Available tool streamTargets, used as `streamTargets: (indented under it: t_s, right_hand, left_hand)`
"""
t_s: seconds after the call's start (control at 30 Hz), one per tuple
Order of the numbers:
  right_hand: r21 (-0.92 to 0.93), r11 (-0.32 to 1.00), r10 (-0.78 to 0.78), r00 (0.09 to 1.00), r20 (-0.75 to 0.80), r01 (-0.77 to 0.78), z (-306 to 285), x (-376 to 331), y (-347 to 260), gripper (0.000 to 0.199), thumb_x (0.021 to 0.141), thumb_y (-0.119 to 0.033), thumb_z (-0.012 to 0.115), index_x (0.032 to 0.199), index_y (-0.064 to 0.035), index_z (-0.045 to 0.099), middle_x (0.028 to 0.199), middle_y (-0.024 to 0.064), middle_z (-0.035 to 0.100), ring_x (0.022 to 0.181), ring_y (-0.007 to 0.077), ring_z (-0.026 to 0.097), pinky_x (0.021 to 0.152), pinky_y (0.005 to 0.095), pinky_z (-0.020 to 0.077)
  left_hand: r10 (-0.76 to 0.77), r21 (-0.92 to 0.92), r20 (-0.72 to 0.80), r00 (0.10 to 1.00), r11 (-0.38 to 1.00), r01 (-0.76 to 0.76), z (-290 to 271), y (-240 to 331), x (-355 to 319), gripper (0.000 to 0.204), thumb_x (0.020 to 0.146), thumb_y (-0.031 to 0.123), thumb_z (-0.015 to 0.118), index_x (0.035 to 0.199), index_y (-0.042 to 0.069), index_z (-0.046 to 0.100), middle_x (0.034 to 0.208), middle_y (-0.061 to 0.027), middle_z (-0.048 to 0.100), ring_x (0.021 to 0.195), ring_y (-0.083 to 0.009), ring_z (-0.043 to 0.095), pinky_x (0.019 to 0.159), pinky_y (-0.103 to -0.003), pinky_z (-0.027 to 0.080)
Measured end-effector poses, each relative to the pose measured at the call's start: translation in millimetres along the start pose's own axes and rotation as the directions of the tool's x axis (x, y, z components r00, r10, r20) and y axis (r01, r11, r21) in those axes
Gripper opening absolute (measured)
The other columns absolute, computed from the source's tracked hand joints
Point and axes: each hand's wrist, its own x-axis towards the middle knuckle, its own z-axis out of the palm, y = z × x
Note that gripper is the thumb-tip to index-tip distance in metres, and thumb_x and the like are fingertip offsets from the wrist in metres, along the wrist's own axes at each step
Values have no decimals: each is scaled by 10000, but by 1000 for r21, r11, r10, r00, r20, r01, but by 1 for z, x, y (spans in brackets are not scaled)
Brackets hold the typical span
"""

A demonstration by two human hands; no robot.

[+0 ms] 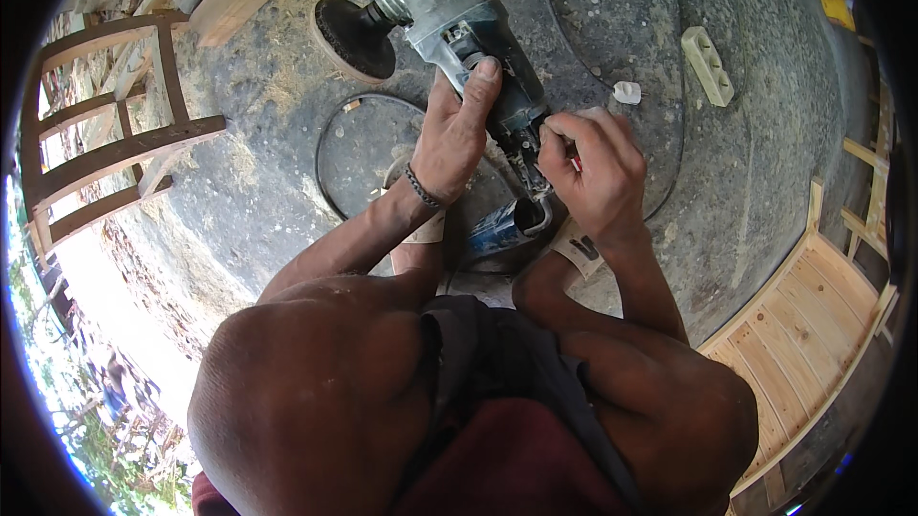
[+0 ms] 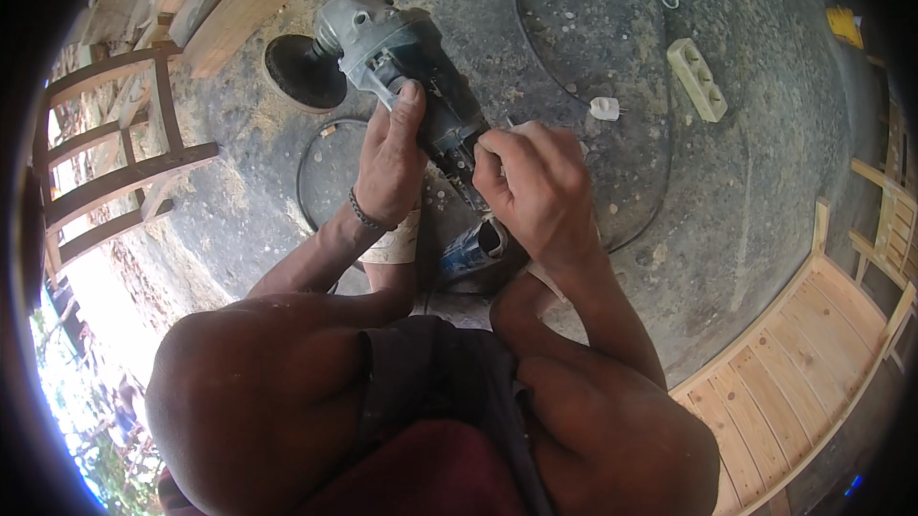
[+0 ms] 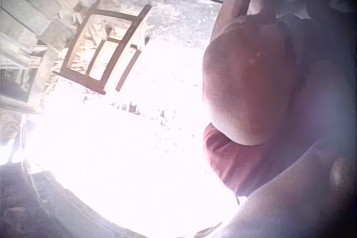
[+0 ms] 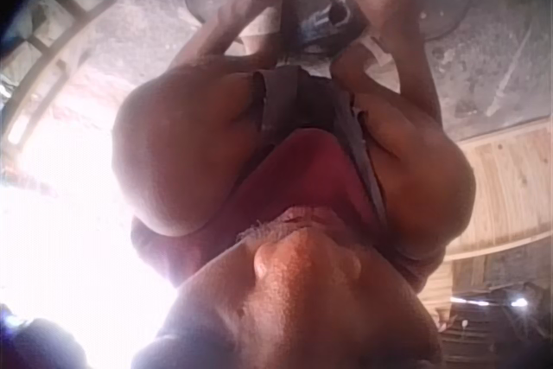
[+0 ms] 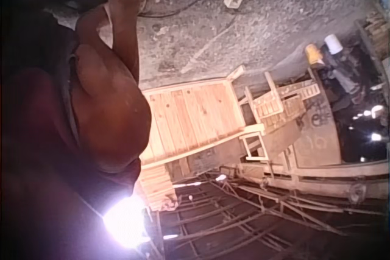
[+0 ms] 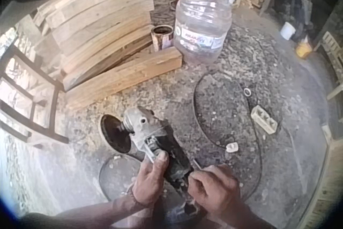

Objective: The person unscrews the casing of an angle grinder with a screwdriver, removes the cover to reveal the internal wiring, and uses the screwdriver to manipulate the internal components.

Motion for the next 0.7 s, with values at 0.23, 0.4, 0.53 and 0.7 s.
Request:
streamTargets:
  t_s: [0.23,0.4,0.53,0.7]
  right_hand:
    - [-146,924,-338,933,120,354,-10,7,10,194,763,-76,725,942,-35,661,795,33,555,692,204,586,683,357,467]
    - [-242,832,-442,860,256,500,-16,11,13,210,796,-121,698,978,-18,676,832,36,555,708,179,599,710,361,471]
    - [-245,829,-431,854,290,502,-24,14,13,231,794,-106,705,1005,-13,691,873,45,602,724,180,610,709,355,476]
    - [98,993,-85,983,165,70,-25,14,11,171,810,-28,719,978,3,716,900,71,675,699,176,632,635,308,487]
  left_hand:
    - [15,13,12,1000,1000,-15,-5,-3,1,419,1067,363,450,1253,-2,536,1137,-62,618,1012,-137,588,891,-293,475]
    - [43,71,-31,999,997,-41,-10,-4,1,402,1061,356,471,1254,7,523,1103,-41,607,989,-121,578,879,-284,471]
    - [36,78,5,999,996,-37,-12,1,3,408,1057,368,476,1250,11,522,1105,-39,608,987,-117,580,871,-284,478]
    - [-7,-15,9,1000,1000,7,-7,4,3,433,1059,395,456,1236,10,547,1108,-70,634,989,-141,615,877,-307,505]
